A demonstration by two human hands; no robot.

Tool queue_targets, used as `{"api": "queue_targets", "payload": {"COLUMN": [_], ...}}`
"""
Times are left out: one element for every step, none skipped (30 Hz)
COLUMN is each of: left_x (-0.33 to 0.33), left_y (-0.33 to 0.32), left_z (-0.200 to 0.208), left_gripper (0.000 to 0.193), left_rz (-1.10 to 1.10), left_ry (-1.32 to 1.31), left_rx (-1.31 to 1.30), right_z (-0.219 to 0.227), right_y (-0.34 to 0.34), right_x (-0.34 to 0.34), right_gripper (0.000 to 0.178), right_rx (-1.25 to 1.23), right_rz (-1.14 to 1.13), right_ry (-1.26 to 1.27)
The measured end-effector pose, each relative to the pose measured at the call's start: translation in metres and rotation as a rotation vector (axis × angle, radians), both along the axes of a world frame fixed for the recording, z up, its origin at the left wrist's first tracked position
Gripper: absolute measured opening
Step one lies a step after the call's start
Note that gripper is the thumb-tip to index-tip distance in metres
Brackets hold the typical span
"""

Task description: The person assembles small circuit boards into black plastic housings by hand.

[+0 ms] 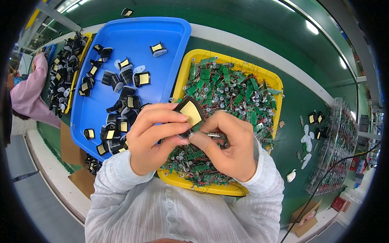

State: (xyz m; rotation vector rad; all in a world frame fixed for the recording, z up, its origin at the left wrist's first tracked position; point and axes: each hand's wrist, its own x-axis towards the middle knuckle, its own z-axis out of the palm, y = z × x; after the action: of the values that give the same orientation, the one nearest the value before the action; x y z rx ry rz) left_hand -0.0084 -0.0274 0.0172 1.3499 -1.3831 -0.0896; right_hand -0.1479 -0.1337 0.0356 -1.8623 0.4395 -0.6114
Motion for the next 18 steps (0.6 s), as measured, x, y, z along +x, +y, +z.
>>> {"api": "queue_targets", "payload": {"left_x": [-0.001, -0.002, -0.003, -0.005, -0.006, -0.007, -0.009, -0.011, -0.013, -0.014, -0.014, -0.015, -0.015, -0.014, -0.011, -0.008, -0.004, 0.001], "left_y": [0.000, 0.001, 0.002, 0.003, 0.005, 0.005, 0.006, 0.007, 0.008, 0.008, 0.007, 0.008, 0.008, 0.008, 0.006, 0.004, 0.000, -0.003], "left_z": [0.000, 0.000, 0.001, 0.002, 0.002, 0.004, 0.005, 0.005, 0.005, 0.005, 0.007, 0.010, 0.012, 0.012, 0.010, 0.009, 0.010, 0.009], "left_gripper": [0.032, 0.032, 0.033, 0.033, 0.033, 0.033, 0.033, 0.033, 0.030, 0.027, 0.027, 0.028, 0.029, 0.029, 0.028, 0.026, 0.025, 0.024], "left_rz": [0.014, 0.014, 0.016, 0.018, 0.019, 0.013, 0.008, 0.008, 0.008, 0.007, 0.006, 0.005, 0.004, 0.004, -0.014, -0.032, -0.063, -0.108], "left_ry": [-0.027, -0.027, -0.013, 0.000, -0.001, 0.002, 0.005, 0.004, 0.037, 0.071, 0.069, 0.073, 0.077, 0.074, 0.089, 0.104, 0.157, 0.136], "left_rx": [-0.010, -0.010, 0.003, 0.016, 0.015, 0.023, 0.031, 0.028, 0.039, 0.050, 0.046, 0.049, 0.053, 0.051, 0.067, 0.083, 0.079, 0.063], "right_z": [0.001, 0.002, 0.003, 0.004, 0.005, 0.007, 0.008, 0.009, 0.009, 0.009, 0.008, 0.009, 0.009, 0.010, 0.008, 0.004, 0.002, 0.003], "right_y": [0.000, 0.000, 0.001, 0.001, 0.001, 0.000, -0.001, -0.001, -0.002, -0.002, -0.003, -0.002, -0.001, 0.000, 0.001, 0.000, 0.000, -0.001], "right_x": [0.000, 0.000, -0.001, -0.001, -0.001, -0.002, -0.003, -0.003, -0.003, -0.003, -0.005, -0.005, -0.004, -0.002, -0.001, 0.001, 0.002, 0.002], "right_gripper": [0.011, 0.011, 0.011, 0.011, 0.011, 0.012, 0.012, 0.012, 0.012, 0.012, 0.011, 0.011, 0.010, 0.009, 0.009, 0.008, 0.008, 0.008], "right_rx": [-0.016, -0.016, 0.050, 0.117, 0.116, 0.155, 0.194, 0.191, 0.261, 0.331, 0.356, 0.354, 0.385, 0.416, 0.413, 0.402, 0.391, 0.391], "right_rz": [0.000, 0.000, -0.003, -0.006, -0.005, 0.018, 0.042, 0.041, 0.063, 0.084, 0.118, 0.119, 0.127, 0.135, 0.133, 0.129, 0.125, 0.127], "right_ry": [0.008, 0.008, 0.044, 0.081, 0.080, 0.101, 0.122, 0.122, 0.114, 0.106, 0.119, 0.118, 0.104, 0.090, 0.089, 0.080, 0.071, 0.069]}}
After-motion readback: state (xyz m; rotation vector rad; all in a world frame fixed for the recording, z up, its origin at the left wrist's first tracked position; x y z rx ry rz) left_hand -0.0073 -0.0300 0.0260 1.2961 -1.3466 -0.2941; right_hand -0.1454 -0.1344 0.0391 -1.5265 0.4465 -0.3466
